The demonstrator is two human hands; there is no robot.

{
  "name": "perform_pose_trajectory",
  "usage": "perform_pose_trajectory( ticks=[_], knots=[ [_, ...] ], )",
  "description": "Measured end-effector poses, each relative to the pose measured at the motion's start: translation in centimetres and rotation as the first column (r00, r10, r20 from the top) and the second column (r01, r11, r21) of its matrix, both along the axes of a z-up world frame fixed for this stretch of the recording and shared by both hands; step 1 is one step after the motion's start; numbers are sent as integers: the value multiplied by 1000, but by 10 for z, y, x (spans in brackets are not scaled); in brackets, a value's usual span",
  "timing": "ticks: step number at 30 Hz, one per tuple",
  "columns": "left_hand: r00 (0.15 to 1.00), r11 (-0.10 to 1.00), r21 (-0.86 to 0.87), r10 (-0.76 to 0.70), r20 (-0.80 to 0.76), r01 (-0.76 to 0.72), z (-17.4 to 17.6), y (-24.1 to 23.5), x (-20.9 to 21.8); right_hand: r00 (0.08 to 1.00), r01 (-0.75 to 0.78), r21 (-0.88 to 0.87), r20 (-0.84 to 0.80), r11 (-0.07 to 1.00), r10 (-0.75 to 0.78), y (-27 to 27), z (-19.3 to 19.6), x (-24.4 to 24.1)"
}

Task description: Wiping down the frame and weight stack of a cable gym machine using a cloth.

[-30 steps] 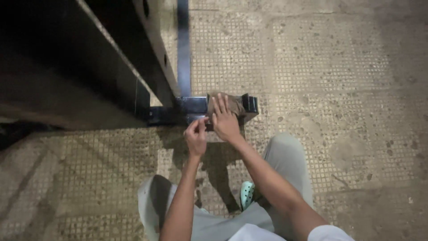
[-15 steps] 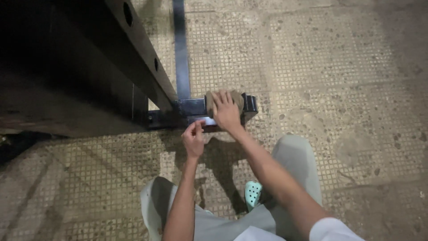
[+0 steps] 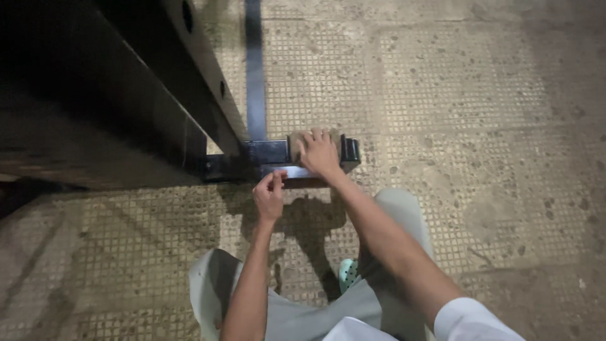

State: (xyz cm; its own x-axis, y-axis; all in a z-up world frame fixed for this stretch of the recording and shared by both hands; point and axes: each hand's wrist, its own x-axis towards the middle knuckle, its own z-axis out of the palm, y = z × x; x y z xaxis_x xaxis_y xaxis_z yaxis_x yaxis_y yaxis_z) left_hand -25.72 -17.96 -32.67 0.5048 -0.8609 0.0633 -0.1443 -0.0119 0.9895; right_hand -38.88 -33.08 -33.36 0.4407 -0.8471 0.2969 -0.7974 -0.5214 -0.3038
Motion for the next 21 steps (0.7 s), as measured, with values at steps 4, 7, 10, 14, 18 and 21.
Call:
perform_pose_trajectory(
  ticks=[4, 7, 10, 14, 18, 21],
  knots=[
    [1000, 1000, -7, 0, -8, 0, 3, 5, 3, 984, 92, 84, -163, 992, -77, -20, 0, 13],
    [1000, 1000, 24, 4, 23, -5, 7, 10, 2, 971, 130, 121, -219, 984, -101, -18, 13, 18],
    [999, 1000, 12, 15, 49, -16, 15, 13, -1, 978, 129, 55, -175, 990, -117, -10, 12, 14],
    [1000, 1000, -8, 15, 17, -15, 24, 17, -4, 995, 103, -4, -7, 995, -103, 8, 19, 6],
    [999, 1000, -14, 7, 38, -7, 32, 18, -5, 997, 76, 36, 31, 996, -77, 28, 14, -5],
    [998, 999, -25, 26, 53, -25, 31, 18, -4, 998, 20, 11, 65, 1000, -21, 47, 24, -13]
  ],
)
